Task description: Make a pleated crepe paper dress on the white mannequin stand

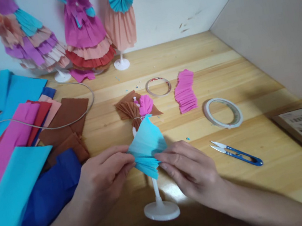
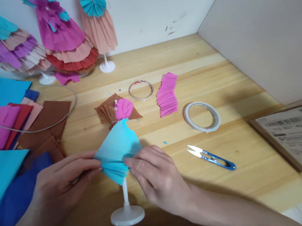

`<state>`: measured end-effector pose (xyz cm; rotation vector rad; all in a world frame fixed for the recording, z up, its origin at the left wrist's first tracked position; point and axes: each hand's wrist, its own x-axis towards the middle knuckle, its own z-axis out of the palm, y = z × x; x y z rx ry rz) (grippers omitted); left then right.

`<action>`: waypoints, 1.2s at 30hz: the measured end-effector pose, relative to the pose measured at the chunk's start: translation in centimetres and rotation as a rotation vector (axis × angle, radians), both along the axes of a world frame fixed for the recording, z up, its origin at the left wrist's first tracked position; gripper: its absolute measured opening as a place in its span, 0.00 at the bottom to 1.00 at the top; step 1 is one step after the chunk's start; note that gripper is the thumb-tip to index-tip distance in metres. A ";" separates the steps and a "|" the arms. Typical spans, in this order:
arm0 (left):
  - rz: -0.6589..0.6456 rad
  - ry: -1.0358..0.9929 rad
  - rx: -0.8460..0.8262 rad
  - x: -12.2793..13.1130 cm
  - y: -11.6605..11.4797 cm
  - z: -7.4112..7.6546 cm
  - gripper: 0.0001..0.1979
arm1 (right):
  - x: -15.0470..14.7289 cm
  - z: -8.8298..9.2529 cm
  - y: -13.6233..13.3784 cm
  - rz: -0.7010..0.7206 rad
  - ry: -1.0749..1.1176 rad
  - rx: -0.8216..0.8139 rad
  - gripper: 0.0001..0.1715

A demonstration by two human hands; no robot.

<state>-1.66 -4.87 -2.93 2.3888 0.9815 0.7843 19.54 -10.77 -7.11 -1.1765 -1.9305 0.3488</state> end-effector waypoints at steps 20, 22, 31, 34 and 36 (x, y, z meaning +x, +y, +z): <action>0.007 0.062 0.011 -0.1 -0.3 -0.9 0.14 | -0.2 -0.3 0.5 -0.002 -0.090 -0.166 0.08; 0.042 0.073 -0.017 -0.1 -0.5 -0.9 0.13 | -0.3 -0.6 0.6 -0.015 -0.040 -0.185 0.04; 0.035 0.148 0.084 -0.2 -0.7 -1.4 0.17 | -0.5 -1.0 0.9 0.005 0.045 -0.193 0.04; 0.022 0.157 0.161 -0.2 -0.6 -1.3 0.18 | -0.5 0.1 0.6 0.004 0.080 -0.141 0.11; -0.004 0.174 0.256 -0.1 -0.6 -1.0 0.17 | -0.6 0.9 0.5 0.030 0.104 -0.107 0.16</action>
